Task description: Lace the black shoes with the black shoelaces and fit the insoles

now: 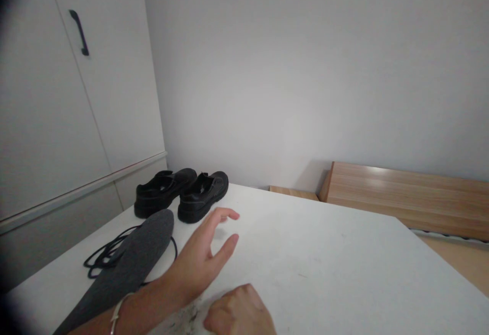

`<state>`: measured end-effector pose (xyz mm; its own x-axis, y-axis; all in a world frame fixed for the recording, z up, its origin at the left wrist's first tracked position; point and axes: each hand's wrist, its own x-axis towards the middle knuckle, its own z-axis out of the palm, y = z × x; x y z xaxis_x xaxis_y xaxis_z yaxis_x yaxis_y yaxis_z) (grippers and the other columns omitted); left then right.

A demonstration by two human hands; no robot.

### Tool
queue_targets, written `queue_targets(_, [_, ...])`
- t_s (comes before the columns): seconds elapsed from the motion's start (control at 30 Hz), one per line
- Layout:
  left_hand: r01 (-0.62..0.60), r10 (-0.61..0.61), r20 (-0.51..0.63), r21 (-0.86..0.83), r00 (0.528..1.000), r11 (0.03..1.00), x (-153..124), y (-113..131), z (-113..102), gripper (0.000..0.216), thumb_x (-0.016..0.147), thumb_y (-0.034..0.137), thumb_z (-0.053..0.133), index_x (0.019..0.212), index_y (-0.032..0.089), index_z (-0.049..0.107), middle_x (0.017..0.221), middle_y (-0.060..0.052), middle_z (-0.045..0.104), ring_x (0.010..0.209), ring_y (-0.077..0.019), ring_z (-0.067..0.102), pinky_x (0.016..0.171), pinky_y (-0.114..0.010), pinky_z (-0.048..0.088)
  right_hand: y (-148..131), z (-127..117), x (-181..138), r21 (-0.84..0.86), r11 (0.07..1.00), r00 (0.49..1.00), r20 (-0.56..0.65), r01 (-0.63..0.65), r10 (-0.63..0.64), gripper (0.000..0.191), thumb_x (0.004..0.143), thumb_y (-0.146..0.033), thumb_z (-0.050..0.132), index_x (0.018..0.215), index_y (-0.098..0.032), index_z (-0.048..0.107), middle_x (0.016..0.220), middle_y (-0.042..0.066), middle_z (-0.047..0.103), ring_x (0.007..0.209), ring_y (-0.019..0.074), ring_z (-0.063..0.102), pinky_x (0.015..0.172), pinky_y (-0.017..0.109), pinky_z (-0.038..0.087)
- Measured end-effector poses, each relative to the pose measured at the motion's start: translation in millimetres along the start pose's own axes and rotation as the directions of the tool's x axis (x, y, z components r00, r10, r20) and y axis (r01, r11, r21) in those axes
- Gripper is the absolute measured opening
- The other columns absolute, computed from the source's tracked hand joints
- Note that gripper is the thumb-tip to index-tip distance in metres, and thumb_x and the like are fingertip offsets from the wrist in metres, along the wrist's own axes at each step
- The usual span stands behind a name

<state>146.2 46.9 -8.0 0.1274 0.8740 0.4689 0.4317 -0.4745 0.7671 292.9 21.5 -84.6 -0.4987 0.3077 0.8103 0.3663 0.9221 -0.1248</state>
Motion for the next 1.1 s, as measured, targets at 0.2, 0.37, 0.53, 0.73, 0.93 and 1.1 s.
queue_targets(0.2, [-0.081, -0.049, 0.116, 0.885, 0.992, 0.459, 51.6, -19.6, -62.6, 0.050, 0.087, 0.024, 0.063, 0.133, 0.008, 0.049, 0.135, -0.021, 0.054, 0.132, -0.0352, 0.043, 0.112, -0.047, 0.030, 16.2, -66.3, 2.3, 0.079, 0.889, 0.870, -0.184, -0.451, 0.458, 0.024, 0.068, 0.000, 0.042, 0.064, -0.024, 0.042, 0.058, -0.004, 0.045, 0.051, 0.0125, 0.047, 0.048, 0.024, 0.032])
queue_targets(0.37, [-0.098, -0.206, 0.198, 0.905, 0.958, 0.415, 85.1, -52.5, -91.8, 0.038, 0.066, 0.031, 0.084, 0.096, 0.012, 0.070, 0.112, -0.019, 0.069, 0.114, -0.0384, 0.059, 0.103, -0.048, 0.040, 28.3, -74.1, 3.0, 0.163, 0.731, 0.710, -0.172, -0.663, 0.682, 0.015, 0.055, -0.011, 0.037, 0.050, -0.024, 0.036, 0.045, -0.005, 0.038, 0.046, 0.0133, 0.039, 0.045, 0.025, 0.027])
queue_targets(0.53, [-0.159, -0.206, 0.288, 0.862, 0.935, 0.481, 101.4, -68.0, -97.8, 0.014, 0.071, 0.030, 0.080, 0.074, 0.019, 0.071, 0.086, -0.008, 0.074, 0.098, -0.0313, 0.066, 0.090, -0.038, 0.048, 35.7, -68.7, 5.4, 0.231, 0.697, 0.673, -0.184, -0.679, 0.717, 0.010, 0.051, -0.015, 0.036, 0.050, -0.025, 0.037, 0.046, -0.004, 0.039, 0.047, 0.0145, 0.039, 0.047, 0.026, 0.028])
queue_targets(0.73, [-0.237, -0.024, 0.295, 0.810, 0.955, 0.537, 77.1, -19.1, -73.8, 0.015, 0.092, 0.024, 0.057, 0.087, 0.016, 0.069, 0.098, -0.011, 0.071, 0.096, -0.0282, 0.064, 0.083, -0.037, 0.046, 38.5, -68.5, 4.1, 0.213, 0.722, 0.706, -0.155, -0.659, 0.691, 0.014, 0.056, -0.010, 0.041, 0.055, -0.024, 0.043, 0.052, -0.003, 0.045, 0.052, 0.0165, 0.043, 0.051, 0.028, 0.031])
queue_targets(0.93, [-0.491, 0.353, 0.343, 0.652, 0.870, 0.577, -16.5, 32.7, -17.9, 0.019, 0.087, 0.012, 0.053, 0.070, 0.018, 0.059, 0.070, -0.004, 0.062, 0.067, -0.0220, 0.055, 0.064, -0.036, 0.037, 34.7, -65.9, 5.2, 0.288, 0.737, 0.736, -0.135, -0.611, 0.663, 0.013, 0.094, -0.028, 0.046, 0.098, -0.023, 0.058, 0.097, 0.005, 0.060, 0.093, 0.0221, 0.056, 0.081, 0.035, 0.044])
queue_targets(1.1, [-0.644, 0.590, 0.275, 0.450, 0.759, 0.619, -71.9, 15.8, 34.4, 0.023, 0.086, 0.008, 0.054, 0.066, 0.019, 0.054, 0.055, -0.001, 0.051, 0.053, -0.0166, 0.045, 0.052, -0.034, 0.024, 17.1, -71.8, 10.2, 0.279, 0.817, 0.859, 0.069, -0.505, 0.508, 0.048, 0.095, -0.045, 0.051, 0.138, -0.027, 0.040, 0.137, 0.009, 0.045, 0.127, 0.0259, 0.042, 0.108, 0.042, 0.035])
